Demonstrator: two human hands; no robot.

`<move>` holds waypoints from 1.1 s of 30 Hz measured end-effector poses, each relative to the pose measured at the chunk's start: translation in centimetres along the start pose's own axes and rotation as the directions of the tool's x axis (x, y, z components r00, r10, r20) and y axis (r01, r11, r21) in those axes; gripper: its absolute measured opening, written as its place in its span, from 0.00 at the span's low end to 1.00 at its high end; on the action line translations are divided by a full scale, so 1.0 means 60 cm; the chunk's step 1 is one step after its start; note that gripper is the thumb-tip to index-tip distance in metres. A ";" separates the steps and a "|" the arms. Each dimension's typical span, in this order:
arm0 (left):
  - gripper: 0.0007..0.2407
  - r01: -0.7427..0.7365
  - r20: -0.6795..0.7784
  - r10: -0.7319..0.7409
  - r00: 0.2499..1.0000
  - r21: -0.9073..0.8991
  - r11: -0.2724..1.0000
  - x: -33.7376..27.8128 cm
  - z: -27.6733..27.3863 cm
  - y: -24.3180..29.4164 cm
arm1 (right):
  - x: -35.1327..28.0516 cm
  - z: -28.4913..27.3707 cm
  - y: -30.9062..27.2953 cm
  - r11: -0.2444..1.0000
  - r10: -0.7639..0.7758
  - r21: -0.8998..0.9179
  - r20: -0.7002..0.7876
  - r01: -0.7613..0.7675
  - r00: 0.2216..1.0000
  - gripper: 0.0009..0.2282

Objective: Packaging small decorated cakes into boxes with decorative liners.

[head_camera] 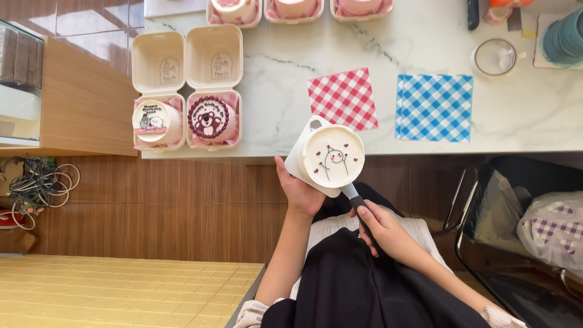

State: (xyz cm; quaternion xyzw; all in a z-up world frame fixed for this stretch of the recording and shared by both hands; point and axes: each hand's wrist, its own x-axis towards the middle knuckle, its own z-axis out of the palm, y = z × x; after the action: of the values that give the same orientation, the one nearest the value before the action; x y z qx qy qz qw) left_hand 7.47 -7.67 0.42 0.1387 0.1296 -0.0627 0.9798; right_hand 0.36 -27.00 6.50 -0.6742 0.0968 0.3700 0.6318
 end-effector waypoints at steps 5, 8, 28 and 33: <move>0.37 0.124 -0.014 -0.123 0.992 0.101 0.987 0.060 0.029 -0.003 | 0.024 -0.069 -0.008 0.999 0.026 -0.035 -0.006 -0.026 1.000 0.16; 0.37 0.184 -0.028 -0.182 0.983 0.143 0.972 0.093 0.041 -0.014 | 0.044 -0.111 -0.011 0.999 0.049 -0.021 0.013 -0.049 0.999 0.16; 0.35 -0.017 -0.128 0.021 0.992 0.028 0.999 0.252 -0.042 -0.031 | 0.210 -0.110 -0.020 0.959 0.071 0.279 -0.087 -0.044 0.994 0.12; 0.36 0.037 -0.099 -0.028 0.995 0.085 0.996 0.274 -0.056 -0.001 | 0.223 -0.105 -0.034 0.948 0.069 0.316 -0.094 -0.036 0.993 0.11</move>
State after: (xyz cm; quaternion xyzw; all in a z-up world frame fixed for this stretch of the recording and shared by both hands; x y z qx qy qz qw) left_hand 22.42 -8.19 -7.17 0.1820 0.1768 -0.0773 0.9642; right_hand 13.40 -27.94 -0.67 -0.5805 0.2052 0.3312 0.7150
